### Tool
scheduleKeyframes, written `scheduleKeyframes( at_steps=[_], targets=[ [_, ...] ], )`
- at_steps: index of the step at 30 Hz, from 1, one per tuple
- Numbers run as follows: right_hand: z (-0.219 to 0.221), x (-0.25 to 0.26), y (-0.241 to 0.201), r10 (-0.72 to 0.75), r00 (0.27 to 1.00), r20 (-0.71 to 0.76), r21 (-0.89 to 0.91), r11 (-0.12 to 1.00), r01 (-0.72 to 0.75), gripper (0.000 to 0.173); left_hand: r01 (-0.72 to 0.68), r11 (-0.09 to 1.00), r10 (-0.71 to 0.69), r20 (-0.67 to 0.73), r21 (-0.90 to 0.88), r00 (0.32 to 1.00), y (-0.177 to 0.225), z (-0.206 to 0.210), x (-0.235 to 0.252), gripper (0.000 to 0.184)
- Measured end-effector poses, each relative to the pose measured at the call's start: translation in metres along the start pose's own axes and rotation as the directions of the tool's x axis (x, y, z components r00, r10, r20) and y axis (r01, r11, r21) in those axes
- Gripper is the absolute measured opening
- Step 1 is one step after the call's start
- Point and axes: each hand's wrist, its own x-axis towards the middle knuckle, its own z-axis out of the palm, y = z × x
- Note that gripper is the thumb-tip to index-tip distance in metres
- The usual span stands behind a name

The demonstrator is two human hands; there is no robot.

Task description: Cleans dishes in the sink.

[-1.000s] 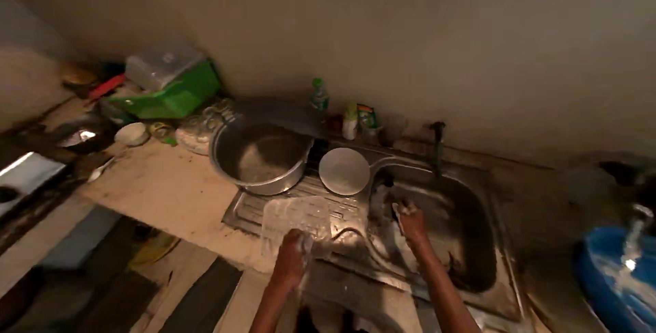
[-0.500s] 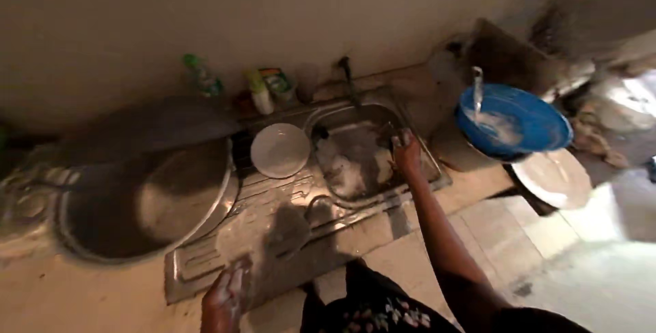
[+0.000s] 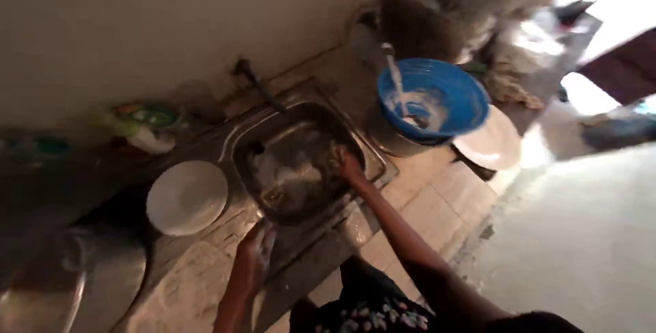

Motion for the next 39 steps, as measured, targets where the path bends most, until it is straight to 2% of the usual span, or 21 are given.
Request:
scheduleKeyframes(
  at_steps=[2,4,6,9,12,16,20,24,26,28,31,33,34,35,37,39],
  targets=[
    [-0.024,0.015,0.007,-0.049,0.996,0.071,-0.031,0.998,0.052,0.059,0.093,0.986,-0.095,0.010,0.139,0.995,0.002,0.025,0.026,0.034],
    [-0.038,0.025,0.020,-0.078,0.986,0.147,-0.045,0.995,0.085,0.053,0.182,0.947,-0.214,0.096,0.265,0.972,-0.008,0.051,0.060,0.043],
    [-0.044,0.034,0.046,-0.111,0.973,0.204,-0.058,0.991,0.125,0.046,0.226,0.899,-0.304,0.164,0.374,0.938,-0.026,0.082,0.095,0.056],
    [-0.045,0.034,0.067,-0.107,0.956,0.272,-0.082,0.988,0.134,0.050,0.289,0.824,-0.424,0.190,0.488,0.886,-0.051,0.116,0.131,0.067],
    [-0.053,0.026,0.064,-0.149,0.938,0.313,-0.100,0.977,0.188,0.048,0.329,0.764,-0.488,0.164,0.554,0.857,-0.059,0.127,0.144,0.059],
    [-0.047,0.028,0.063,-0.249,0.897,0.365,-0.105,0.947,0.305,0.046,0.364,0.761,-0.524,0.180,0.537,0.832,-0.059,0.117,0.150,0.045],
    [-0.031,0.027,0.060,-0.279,0.884,0.376,-0.082,0.940,0.332,0.049,0.491,0.795,-0.579,0.205,0.357,0.789,-0.028,0.073,0.149,0.047],
    [-0.018,0.020,0.057,-0.264,0.859,0.438,-0.112,0.932,0.344,0.049,0.604,0.796,-0.593,0.156,-0.032,0.790,-0.001,0.029,0.147,0.040],
    [-0.014,0.013,0.057,-0.247,0.856,0.454,-0.125,0.933,0.336,0.048,0.649,0.718,-0.637,0.136,-0.251,0.759,0.004,0.024,0.142,0.040],
    [-0.012,0.006,0.057,-0.224,0.862,0.455,-0.134,0.939,0.315,0.049,0.668,0.589,-0.691,0.145,-0.456,0.708,0.009,0.027,0.139,0.039],
    [-0.014,0.003,0.060,-0.227,0.868,0.441,-0.151,0.935,0.321,0.048,0.563,0.399,-0.711,0.144,-0.723,0.689,0.004,0.043,0.136,0.031],
    [-0.015,0.005,0.062,-0.240,0.865,0.442,-0.164,0.926,0.341,0.046,0.511,0.347,-0.710,0.135,-0.787,0.691,0.003,0.051,0.133,0.031],
    [-0.016,0.004,0.061,-0.243,0.862,0.446,-0.169,0.923,0.347,0.046,0.509,0.371,-0.711,0.115,-0.776,0.694,0.005,0.052,0.131,0.032],
    [-0.018,0.004,0.059,-0.239,0.863,0.446,-0.172,0.923,0.344,0.047,0.529,0.441,-0.709,0.079,-0.725,0.700,0.008,0.053,0.130,0.033],
    [-0.022,0.005,0.058,-0.231,0.876,0.423,-0.180,0.926,0.331,0.046,0.573,0.648,-0.664,-0.003,-0.501,0.748,0.013,0.049,0.126,0.040],
    [-0.024,0.006,0.057,-0.205,0.901,0.383,-0.188,0.937,0.293,0.047,0.552,0.783,-0.594,-0.081,-0.287,0.801,0.011,0.047,0.123,0.044]
  ],
)
